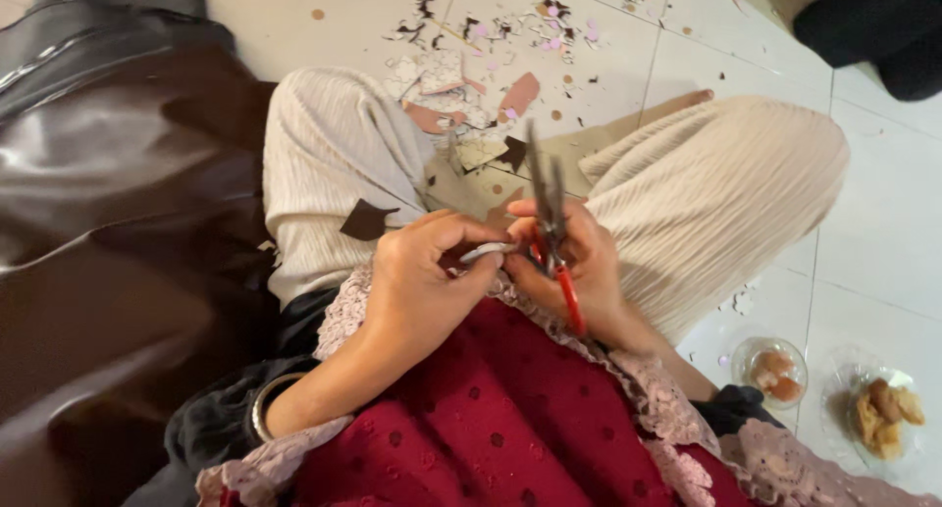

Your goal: The person sits on the floor and uses red-handled scissors to cut cloud-shaped outlines from a sheet of white paper. They rotate the paper to follow the drawn lines and trim the edges, leaving cut-out shapes and scraps on the floor.

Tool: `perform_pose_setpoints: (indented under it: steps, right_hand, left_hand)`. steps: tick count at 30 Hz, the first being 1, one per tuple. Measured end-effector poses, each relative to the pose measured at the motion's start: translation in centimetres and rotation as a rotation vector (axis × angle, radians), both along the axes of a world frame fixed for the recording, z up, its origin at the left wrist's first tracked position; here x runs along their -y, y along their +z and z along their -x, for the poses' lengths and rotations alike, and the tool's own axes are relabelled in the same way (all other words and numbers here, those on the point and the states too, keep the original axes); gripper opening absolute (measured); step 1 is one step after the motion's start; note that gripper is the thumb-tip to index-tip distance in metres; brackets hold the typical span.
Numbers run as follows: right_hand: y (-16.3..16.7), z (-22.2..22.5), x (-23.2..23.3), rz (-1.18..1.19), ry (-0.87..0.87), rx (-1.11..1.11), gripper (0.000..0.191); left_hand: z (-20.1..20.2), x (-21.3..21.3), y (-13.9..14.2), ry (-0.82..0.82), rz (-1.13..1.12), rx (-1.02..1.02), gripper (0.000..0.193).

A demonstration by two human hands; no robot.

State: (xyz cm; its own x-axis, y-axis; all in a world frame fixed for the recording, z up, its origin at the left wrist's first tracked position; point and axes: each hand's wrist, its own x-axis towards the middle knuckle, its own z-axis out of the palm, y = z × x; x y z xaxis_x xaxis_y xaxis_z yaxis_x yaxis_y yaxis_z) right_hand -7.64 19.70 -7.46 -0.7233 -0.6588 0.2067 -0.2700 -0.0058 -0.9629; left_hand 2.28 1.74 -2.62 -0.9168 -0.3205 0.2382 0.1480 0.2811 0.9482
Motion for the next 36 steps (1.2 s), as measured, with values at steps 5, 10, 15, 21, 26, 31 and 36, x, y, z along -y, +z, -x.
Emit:
perform_pose_setpoints:
  steps: [5,10,15,21,26,31,36]
  right_hand:
    - [0.4,0.2,-0.3,-0.027,0.02,-0.01,0.052]
    - [0.8,0.3,-0.7,-0.089,0.02,-0.07,0.051]
    - [0.6,0.1,-0.7,-0.052,-0.012,0.004,0.051]
    - [0.4,-0.2,-0.7,-0.056,-0.026,0.001,0.051]
    - [0.4,-0.6,-0.4,-0.075,-0.041,0.007,0.048]
    - [0.2,-0.9,0.1,-0.094,-0.075,-0.04,0.046]
    - [-0.1,-1.1,0.1,-0.045,-0.07,0.012,0.044]
  left_hand:
    - [0.3,-0.5,-0.1,-0.023,0.13,-0.024,0.017]
    - [0.3,-1.3,-0.5,-0.018,0.227,-0.132,0.017]
    - [0.5,-1.6,-1.1,-0.012,0.276,-0.181,0.018]
    - [0.0,-1.6,-1.4,-0.05,0.248,-0.144,0.017]
    - [-0.2,-1.3,-1.6,-0.04,0.244,-0.18,0.016]
    - [-0.2,-0.9,-2.2,-0.005,0.117,-0.145,0.016]
    - [-0.3,-1.3,-2.0,0.035,0.067,-0.166,0.016]
